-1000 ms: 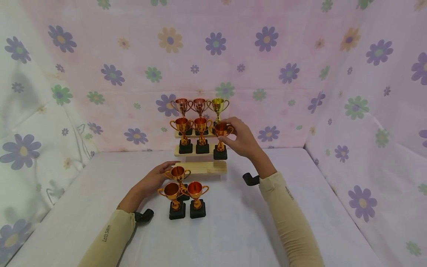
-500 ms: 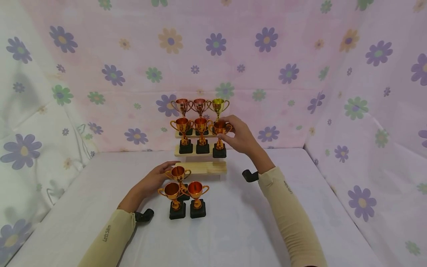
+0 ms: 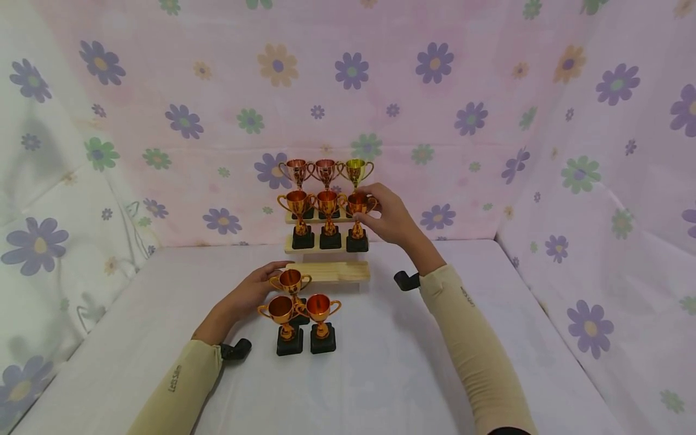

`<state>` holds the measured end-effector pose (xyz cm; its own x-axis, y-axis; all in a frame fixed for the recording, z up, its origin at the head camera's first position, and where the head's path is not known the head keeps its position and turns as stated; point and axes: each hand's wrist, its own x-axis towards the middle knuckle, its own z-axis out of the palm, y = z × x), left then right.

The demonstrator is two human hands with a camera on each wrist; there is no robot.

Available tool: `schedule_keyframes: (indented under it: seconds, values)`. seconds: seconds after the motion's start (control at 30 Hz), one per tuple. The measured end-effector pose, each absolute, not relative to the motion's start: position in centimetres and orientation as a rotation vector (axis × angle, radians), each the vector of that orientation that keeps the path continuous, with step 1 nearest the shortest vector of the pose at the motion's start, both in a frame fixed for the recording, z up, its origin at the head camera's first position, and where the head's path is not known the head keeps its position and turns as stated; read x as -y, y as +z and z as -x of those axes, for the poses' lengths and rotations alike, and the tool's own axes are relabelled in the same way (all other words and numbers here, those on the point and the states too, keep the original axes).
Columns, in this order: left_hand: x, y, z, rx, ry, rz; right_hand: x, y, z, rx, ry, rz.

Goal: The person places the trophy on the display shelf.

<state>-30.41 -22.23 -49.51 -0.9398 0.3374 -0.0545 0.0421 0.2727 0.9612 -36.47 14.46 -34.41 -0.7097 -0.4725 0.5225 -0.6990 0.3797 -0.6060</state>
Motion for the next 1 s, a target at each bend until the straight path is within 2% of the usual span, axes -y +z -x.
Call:
schedule_keyframes:
  seconds: [1.0]
  values:
    - [22.19,-49.50,30.35,-2.303,1.716,-0.343,-14.20,-34.18,37.01,2.433,1.224,-1.000]
